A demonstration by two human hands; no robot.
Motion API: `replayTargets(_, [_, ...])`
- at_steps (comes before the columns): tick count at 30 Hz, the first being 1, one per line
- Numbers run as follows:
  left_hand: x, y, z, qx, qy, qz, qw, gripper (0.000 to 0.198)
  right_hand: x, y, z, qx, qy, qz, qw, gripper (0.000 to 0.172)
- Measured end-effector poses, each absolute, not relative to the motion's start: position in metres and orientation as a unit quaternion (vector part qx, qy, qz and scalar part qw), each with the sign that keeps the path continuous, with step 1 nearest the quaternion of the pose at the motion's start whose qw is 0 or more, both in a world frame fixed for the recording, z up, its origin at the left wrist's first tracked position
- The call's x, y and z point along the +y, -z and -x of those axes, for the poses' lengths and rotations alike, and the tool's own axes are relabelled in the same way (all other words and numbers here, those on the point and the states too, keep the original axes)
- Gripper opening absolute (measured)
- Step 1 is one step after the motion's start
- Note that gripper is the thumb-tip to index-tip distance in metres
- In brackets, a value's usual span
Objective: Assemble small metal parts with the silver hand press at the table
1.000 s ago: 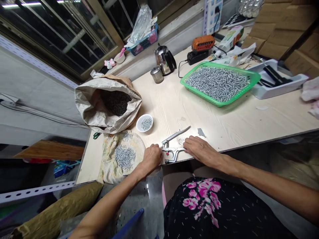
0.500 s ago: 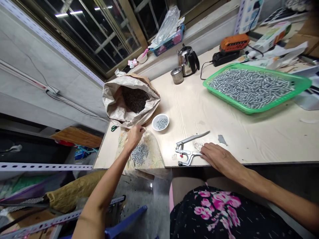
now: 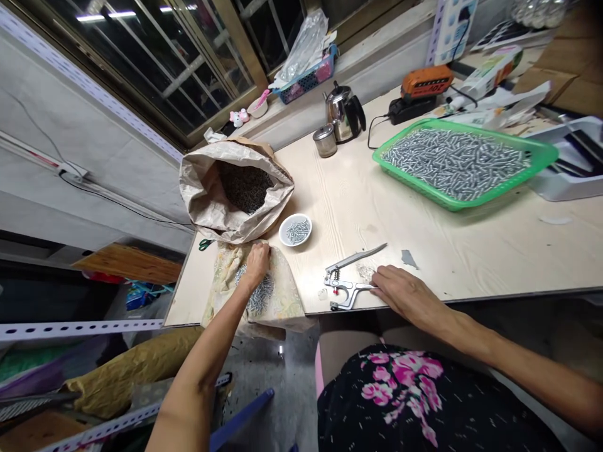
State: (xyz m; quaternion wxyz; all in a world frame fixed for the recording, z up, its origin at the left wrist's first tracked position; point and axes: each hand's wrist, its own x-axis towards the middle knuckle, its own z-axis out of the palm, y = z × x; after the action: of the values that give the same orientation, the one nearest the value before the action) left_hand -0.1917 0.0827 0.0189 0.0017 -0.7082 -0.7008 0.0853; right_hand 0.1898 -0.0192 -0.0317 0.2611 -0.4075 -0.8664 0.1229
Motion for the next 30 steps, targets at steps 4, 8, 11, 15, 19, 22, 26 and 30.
replayTargets(4, [0.081, -0.018, 0.192, -0.694, -0.077, 0.716, -0.012, 0.024, -0.018, 0.032, -0.191, -0.874, -0.113, 0.401, 0.251, 0.016])
replayTargets(8, [0.086, -0.02, 0.194, -0.707, -0.068, 0.703, -0.036, 0.018, -0.017, 0.031, -0.192, -0.875, -0.115, 0.404, 0.241, 0.016])
replayTargets(11, [0.092, -0.024, 0.196, -0.733, -0.054, 0.677, -0.05, 0.016, -0.017, 0.029, -0.191, -0.873, -0.114, 0.409, 0.239, 0.017])
replayTargets(15, [0.083, -0.035, 0.185, -0.755, -0.013, 0.654, -0.051, 0.018, -0.017, 0.028, -0.19, -0.868, -0.119, 0.416, 0.244, 0.017])
replayTargets(19, [0.041, -0.041, 0.137, -0.716, 0.155, 0.637, -0.24, 0.025, -0.017, 0.025, -0.191, -0.868, -0.128, 0.414, 0.242, 0.019])
replayTargets(22, [0.003, -0.033, 0.09, -0.667, 0.199, 0.563, -0.445, 0.032, -0.017, 0.024, -0.191, -0.87, -0.13, 0.417, 0.226, 0.019])
replayTargets(26, [-0.019, -0.018, 0.054, -0.66, 0.207, 0.447, -0.567, 0.04, -0.017, 0.024, -0.191, -0.869, -0.126, 0.428, 0.215, 0.019])
replayTargets(30, [-0.018, -0.013, 0.05, -0.681, 0.199, 0.417, -0.568, 0.044, -0.019, 0.022, -0.19, -0.867, -0.12, 0.432, 0.215, 0.018])
